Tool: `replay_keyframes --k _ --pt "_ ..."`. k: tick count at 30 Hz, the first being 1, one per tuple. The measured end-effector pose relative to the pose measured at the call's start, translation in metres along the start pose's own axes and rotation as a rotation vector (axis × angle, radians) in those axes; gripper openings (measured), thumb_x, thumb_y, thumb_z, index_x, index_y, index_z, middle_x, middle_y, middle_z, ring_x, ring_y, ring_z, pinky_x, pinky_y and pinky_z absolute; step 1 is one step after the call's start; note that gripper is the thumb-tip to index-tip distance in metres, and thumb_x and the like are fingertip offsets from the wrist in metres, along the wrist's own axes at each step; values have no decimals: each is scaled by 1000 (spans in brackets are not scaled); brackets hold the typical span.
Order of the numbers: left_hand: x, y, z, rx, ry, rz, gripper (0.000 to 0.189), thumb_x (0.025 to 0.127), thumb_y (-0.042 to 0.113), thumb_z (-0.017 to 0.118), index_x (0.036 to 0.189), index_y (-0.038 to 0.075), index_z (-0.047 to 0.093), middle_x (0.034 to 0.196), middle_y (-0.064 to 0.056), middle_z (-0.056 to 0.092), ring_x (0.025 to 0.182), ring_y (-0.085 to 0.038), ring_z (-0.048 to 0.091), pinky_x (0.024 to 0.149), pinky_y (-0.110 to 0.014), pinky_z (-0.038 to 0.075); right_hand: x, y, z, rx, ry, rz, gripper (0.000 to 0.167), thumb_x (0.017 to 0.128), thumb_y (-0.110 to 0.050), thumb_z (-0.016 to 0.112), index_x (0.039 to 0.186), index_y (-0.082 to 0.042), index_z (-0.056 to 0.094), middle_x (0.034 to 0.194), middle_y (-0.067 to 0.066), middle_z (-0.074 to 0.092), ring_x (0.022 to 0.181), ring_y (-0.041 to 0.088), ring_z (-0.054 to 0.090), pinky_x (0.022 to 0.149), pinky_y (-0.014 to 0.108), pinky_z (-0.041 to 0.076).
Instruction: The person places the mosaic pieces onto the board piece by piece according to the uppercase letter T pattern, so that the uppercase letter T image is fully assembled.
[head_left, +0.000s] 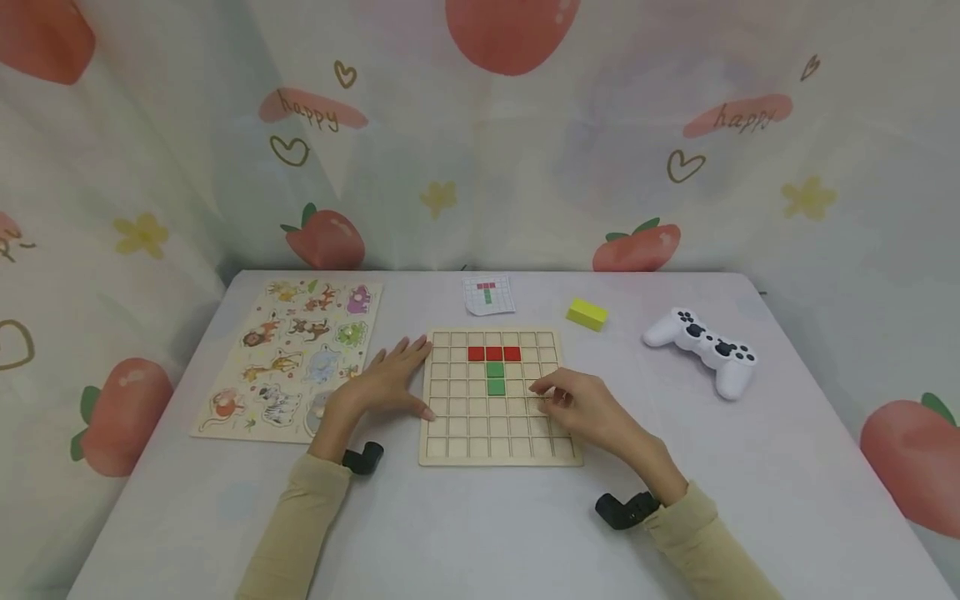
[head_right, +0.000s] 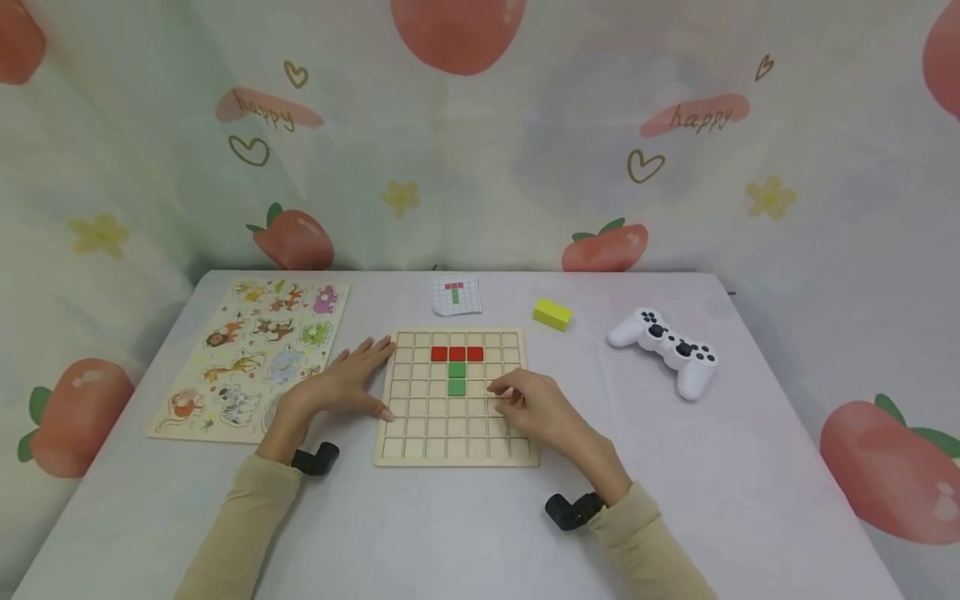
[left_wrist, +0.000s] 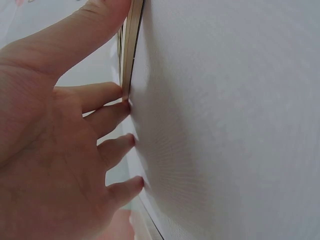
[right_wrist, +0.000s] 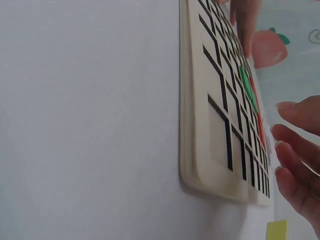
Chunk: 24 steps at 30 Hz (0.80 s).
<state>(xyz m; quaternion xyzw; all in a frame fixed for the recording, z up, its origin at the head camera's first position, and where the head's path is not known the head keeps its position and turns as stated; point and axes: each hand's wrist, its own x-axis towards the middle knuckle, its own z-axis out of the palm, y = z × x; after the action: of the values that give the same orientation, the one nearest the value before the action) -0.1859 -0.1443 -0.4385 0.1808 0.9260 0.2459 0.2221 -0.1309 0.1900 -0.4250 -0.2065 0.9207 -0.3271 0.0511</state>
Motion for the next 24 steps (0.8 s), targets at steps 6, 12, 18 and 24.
replay_keyframes --k 6,12,18,24 --pt "2 -1 0 -8 -3 -7 116 78 43 88 165 10 19 174 -9 10 161 -34 0 131 -55 -1 -23 11 -10 -52 60 16 25 88 -1 75 112 -8 75 94 -1 70 79 11 56 66 22 51" --pt "1 0 0 -3 -11 -12 116 78 42 88 165 9 19 174 -9 9 161 -35 0 131 -55 -1 -44 23 -20 -70 110 23 27 86 1 76 111 -10 76 94 -3 70 76 8 55 63 21 49" --pt "0 3 -1 -23 -19 -19 115 79 39 88 165 9 17 174 -10 7 161 -34 -2 131 -55 -3 -59 37 -28 -83 147 36 26 85 -1 79 109 -10 76 95 -2 71 74 4 54 63 22 51" --pt "0 2 -1 -19 -16 -14 115 79 38 88 165 8 18 174 -11 8 161 -36 -1 131 -56 -3 -72 47 -33 -114 154 67 27 83 -1 81 109 -7 76 98 0 72 78 10 59 67 24 55"
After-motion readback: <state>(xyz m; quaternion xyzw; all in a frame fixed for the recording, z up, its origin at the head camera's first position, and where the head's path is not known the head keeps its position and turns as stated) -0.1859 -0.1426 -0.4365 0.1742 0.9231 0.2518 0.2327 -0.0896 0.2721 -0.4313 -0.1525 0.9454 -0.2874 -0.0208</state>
